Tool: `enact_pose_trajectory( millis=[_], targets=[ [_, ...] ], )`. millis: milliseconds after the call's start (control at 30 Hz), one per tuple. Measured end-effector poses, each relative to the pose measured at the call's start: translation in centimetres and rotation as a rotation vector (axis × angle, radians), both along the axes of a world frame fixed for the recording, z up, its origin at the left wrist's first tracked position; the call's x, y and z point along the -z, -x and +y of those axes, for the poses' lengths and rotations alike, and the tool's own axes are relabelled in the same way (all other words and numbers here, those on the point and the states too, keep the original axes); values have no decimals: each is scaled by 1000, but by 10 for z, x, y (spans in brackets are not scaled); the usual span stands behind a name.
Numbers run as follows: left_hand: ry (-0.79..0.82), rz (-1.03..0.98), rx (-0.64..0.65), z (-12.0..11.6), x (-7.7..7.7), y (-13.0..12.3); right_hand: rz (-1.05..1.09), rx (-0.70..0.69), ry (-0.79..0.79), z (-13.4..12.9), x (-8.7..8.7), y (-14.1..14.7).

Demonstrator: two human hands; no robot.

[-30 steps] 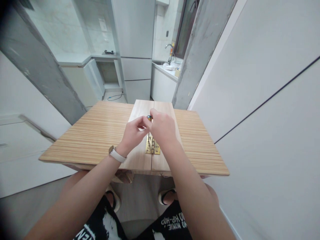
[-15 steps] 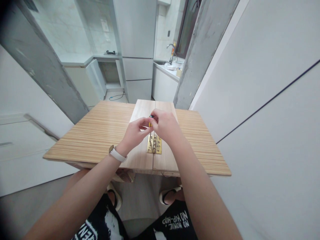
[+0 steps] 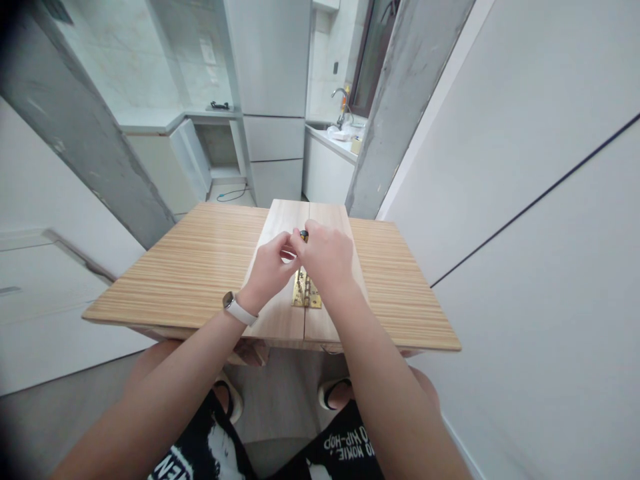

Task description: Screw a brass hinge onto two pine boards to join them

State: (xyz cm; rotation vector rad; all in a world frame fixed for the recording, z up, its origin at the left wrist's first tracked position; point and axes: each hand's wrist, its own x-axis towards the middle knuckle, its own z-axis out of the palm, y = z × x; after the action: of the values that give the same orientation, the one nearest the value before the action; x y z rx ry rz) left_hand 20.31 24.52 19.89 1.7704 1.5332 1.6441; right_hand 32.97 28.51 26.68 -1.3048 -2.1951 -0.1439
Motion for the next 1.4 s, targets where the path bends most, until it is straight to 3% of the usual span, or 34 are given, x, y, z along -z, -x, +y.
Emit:
enact_pose_trajectory(
  millis=[100,267,333,433,633,800,1133,1233,1400],
  targets=[
    [-14,-19,32,1,0,2,1,-35,54,-2,-2,-2],
    [9,-85,48,2,0,6,216,-400,233,4,-7,-13],
    [21,-97,55,2,-1,6,307,-469,297,7,-8,-16],
    [47,-98,65,0,-2,6,387,-478,355,11,-8,-18],
    [69,-78,126,-2,-4,7,404,-433,304,13,-5,-17],
    [37,-74,18,-4,-2,3,419,-402,266,7,-4,-14],
    [-4,-60,-78,-6,-6,-9,435,-170,119,-3,4,-5],
    [1,-77,-32,-5,-5,-6,427,-215,182,-1,1,-9],
    [19,-128,42,3,0,6,451,-462,393,14,-3,-21]
  ],
)
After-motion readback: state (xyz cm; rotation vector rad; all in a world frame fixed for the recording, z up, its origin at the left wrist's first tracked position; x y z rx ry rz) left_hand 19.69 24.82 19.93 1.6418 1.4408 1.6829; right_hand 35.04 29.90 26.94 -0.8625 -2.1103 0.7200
